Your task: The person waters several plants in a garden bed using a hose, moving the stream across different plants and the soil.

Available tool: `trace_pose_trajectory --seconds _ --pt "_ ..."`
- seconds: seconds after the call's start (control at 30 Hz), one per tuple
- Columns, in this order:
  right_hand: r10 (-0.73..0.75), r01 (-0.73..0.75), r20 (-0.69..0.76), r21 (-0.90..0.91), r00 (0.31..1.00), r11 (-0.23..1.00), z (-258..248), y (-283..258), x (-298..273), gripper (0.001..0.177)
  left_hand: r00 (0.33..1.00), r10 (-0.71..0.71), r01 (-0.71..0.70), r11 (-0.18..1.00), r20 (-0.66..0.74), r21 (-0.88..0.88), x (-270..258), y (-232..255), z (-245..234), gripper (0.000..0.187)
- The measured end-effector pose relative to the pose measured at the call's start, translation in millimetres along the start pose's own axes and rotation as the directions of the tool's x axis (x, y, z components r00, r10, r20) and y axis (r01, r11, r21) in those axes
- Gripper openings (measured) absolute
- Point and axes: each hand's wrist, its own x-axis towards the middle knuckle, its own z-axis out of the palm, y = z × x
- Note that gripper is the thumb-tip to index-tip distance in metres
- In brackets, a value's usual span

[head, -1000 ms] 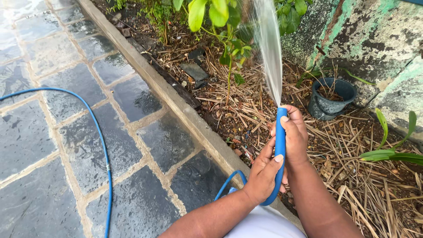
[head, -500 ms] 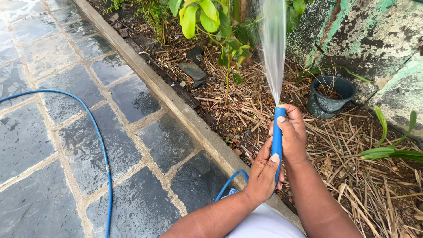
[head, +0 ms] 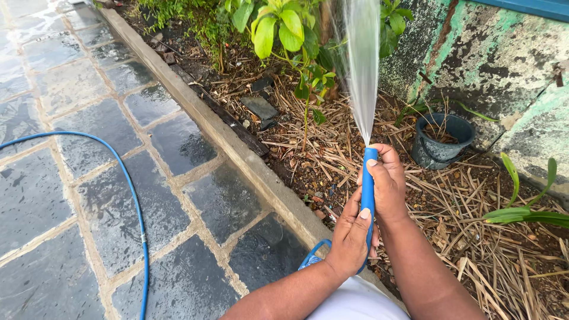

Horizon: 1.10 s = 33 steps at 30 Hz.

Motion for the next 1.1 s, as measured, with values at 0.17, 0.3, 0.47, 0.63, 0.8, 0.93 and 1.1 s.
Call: trace_pose_trajectory --seconds 0.17,0.3,0.47,0.63,0.8,0.93,1.1 --pt "0.018 -0.018 0.007 -0.03 1.0 0.999 -1 6 -1 0.028 1.0 0.021 -0.021 1.0 -0.012 0.002 0 -1 -3 0.059" --pt "0.028 -0.028 0.012 -0.017 1.0 0.999 -1 9 1 0.028 0.999 0.017 -0.017 1.0 -0.027 0.005 1 -2 -3 0.059" --pt "0.029 -0.029 0.008 -0.022 1.0 0.999 -4 10 2 0.029 1.0 0.002 -0.002 1.0 -0.027 -0.014 3 -6 -4 0.059" --pt "0.028 -0.028 -0.007 -0.025 1.0 0.999 -2 9 2 0.028 0.999 -0.023 0.023 1.0 -0.024 0.018 5 -9 -5 0.059" --pt "0.051 -0.05 0.013 -0.01 0.999 0.999 0 2 7 0.029 0.999 0.018 -0.017 0.999 -0.028 0.036 9 -12 -6 0.058" --pt "-0.004 0.005 0.041 -0.038 0.999 0.999 -2 7 15 0.03 0.996 0.036 -0.029 0.996 -0.084 0.085 16 -21 -8 0.056" --pt "-0.013 0.013 0.049 -0.01 0.999 1.0 -7 14 20 0.031 0.991 0.074 -0.065 0.994 -0.109 0.082 23 -31 -12 0.054"
